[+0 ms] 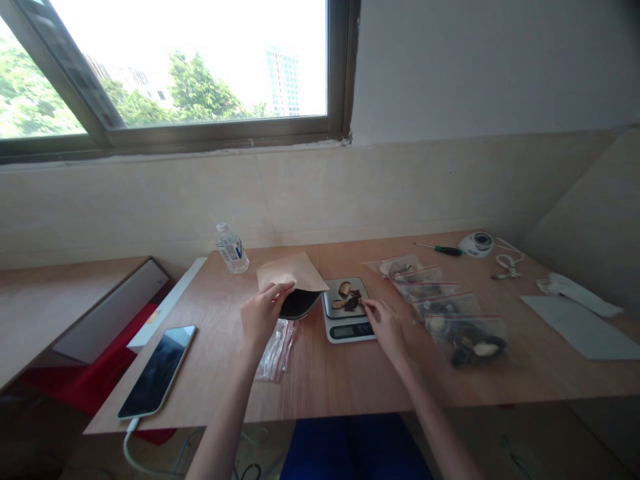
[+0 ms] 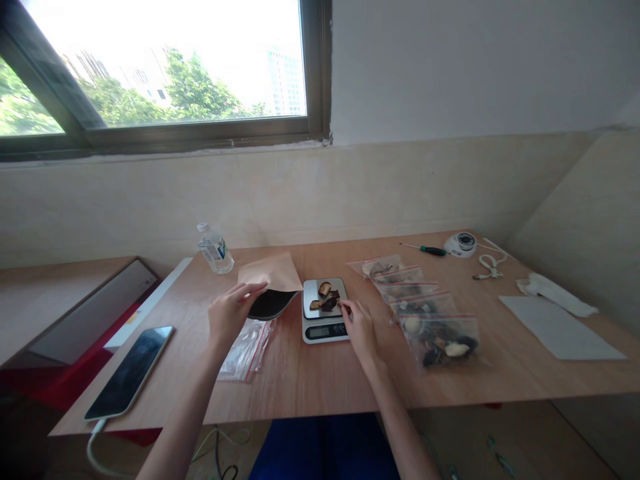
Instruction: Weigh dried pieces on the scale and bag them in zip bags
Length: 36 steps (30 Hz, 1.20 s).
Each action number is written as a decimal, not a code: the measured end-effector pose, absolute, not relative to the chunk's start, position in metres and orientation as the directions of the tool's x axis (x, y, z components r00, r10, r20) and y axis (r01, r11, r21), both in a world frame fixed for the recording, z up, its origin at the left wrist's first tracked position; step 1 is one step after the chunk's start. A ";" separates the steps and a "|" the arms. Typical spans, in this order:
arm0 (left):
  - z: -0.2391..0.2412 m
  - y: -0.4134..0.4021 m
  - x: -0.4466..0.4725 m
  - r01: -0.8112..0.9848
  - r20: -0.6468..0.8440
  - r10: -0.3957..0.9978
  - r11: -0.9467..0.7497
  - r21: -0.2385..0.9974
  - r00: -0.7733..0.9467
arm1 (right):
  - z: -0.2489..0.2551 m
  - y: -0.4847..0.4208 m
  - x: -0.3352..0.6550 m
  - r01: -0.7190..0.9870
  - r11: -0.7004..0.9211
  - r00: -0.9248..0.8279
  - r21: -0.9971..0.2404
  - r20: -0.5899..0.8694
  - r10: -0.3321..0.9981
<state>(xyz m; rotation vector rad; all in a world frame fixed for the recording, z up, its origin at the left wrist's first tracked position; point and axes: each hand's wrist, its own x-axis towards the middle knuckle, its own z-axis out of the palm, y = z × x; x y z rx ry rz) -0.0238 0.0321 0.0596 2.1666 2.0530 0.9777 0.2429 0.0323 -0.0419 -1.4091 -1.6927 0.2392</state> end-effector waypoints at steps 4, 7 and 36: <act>0.062 0.033 -0.023 0.911 0.416 0.907 -0.121 0.395 -0.060 | -0.034 0.027 0.242 0.679 0.374 -0.003 -0.632 0.507 0.862; 0.064 0.033 -0.021 0.910 0.414 0.908 -0.117 0.398 -0.065 | -0.020 0.018 0.232 0.654 0.404 0.028 -0.639 0.555 0.832; 0.049 0.019 -0.009 0.870 0.352 0.933 -0.112 0.480 -0.074 | 0.039 0.008 0.146 0.470 0.507 -0.442 -0.723 0.304 0.844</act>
